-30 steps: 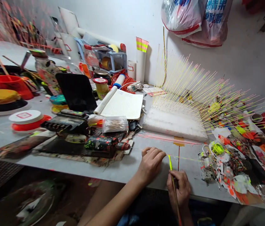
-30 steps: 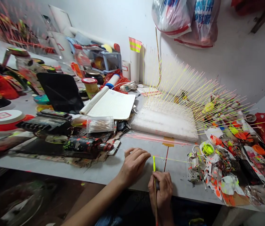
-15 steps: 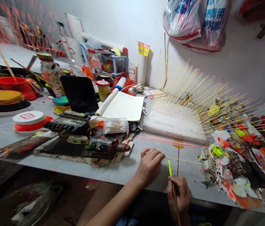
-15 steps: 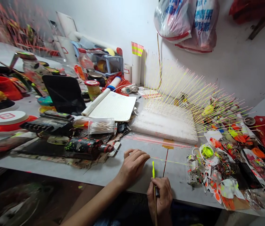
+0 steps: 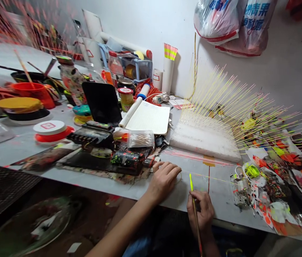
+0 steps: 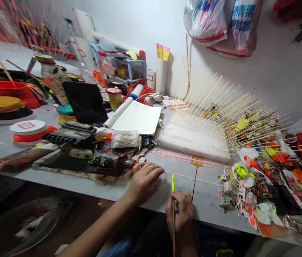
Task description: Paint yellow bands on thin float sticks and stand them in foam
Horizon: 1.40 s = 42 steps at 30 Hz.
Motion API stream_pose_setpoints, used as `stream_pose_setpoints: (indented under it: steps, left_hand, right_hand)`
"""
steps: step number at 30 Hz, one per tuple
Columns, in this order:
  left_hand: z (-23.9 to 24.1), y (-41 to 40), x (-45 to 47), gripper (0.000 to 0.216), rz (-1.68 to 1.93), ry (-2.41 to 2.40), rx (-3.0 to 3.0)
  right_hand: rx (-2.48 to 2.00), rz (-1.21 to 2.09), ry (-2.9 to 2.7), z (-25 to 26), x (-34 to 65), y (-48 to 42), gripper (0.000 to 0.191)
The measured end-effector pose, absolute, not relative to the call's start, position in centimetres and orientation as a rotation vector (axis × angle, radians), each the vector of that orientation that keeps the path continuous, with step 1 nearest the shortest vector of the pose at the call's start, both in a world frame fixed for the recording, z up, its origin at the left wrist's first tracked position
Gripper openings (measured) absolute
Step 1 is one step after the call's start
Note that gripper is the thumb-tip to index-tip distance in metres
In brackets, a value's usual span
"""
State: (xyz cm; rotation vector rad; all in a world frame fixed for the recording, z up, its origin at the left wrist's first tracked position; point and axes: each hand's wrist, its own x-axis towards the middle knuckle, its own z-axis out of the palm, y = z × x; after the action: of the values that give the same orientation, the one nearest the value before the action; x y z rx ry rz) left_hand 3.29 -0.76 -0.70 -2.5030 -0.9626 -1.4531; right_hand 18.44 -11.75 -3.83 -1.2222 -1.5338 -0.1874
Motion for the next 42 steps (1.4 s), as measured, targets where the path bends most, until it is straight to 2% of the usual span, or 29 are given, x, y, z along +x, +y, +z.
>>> stream_pose_setpoints:
  steps: [26, 42]
  left_hand:
    - [-0.8, -0.9, 3.4, 0.021, -1.440, -0.994, -2.512]
    - [-0.9, -1.0, 3.2, 0.024, -1.564, -1.004, -2.479]
  right_hand:
    - [-1.339, -0.148, -1.465, -4.6, 18.9, -12.4, 0.011]
    - [-1.161, -0.127, -1.546, -3.6, 16.4, -11.0, 0.016]
